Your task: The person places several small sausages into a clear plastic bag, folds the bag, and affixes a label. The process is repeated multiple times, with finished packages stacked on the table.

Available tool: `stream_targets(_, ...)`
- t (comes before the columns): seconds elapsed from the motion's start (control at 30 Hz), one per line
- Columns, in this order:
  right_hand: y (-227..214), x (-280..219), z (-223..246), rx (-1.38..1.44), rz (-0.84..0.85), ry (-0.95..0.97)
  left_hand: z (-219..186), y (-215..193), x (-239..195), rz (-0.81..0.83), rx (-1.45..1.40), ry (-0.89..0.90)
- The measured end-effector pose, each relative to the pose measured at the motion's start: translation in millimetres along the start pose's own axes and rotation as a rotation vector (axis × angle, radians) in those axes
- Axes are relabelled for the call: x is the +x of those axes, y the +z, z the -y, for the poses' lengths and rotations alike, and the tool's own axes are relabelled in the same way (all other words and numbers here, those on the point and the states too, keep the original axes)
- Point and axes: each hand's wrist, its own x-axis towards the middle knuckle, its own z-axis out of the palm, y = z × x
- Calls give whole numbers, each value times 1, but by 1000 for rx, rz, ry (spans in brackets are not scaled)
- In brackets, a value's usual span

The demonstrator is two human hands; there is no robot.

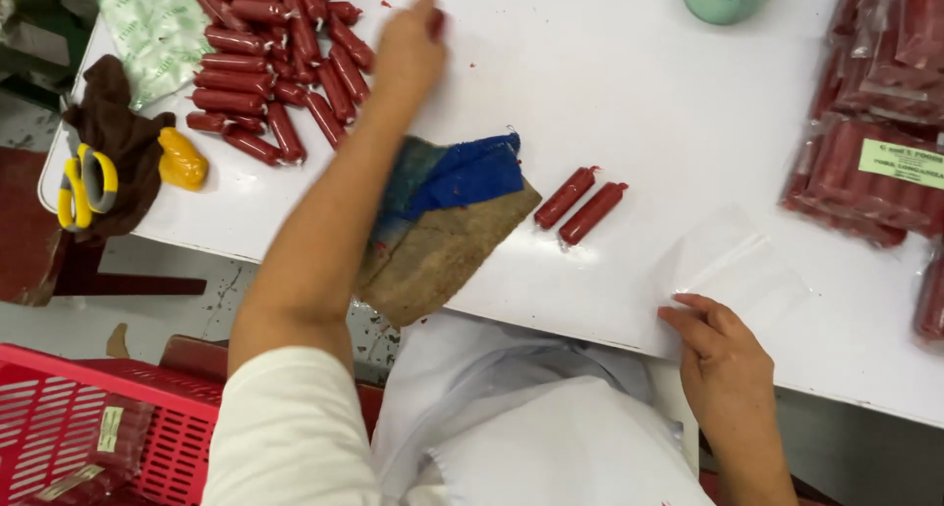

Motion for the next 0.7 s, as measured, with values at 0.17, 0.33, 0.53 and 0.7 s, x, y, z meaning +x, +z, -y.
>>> stream_targets(0.17,11,4,-5,-96,-19,-100,-177,-71,-123,189,-549,48)
stream_targets(0.33,16,3,2,-71,-162,-106,-213,-41,-174,-11,-168,322)
stream_targets(0.53,44,-1,-46,26,-269,-276,-180,-150,-96,502,-1,-1)
stream_targets(0.7,53,0,-44,-1,-318,-252,14,-92,-3,300,501,140)
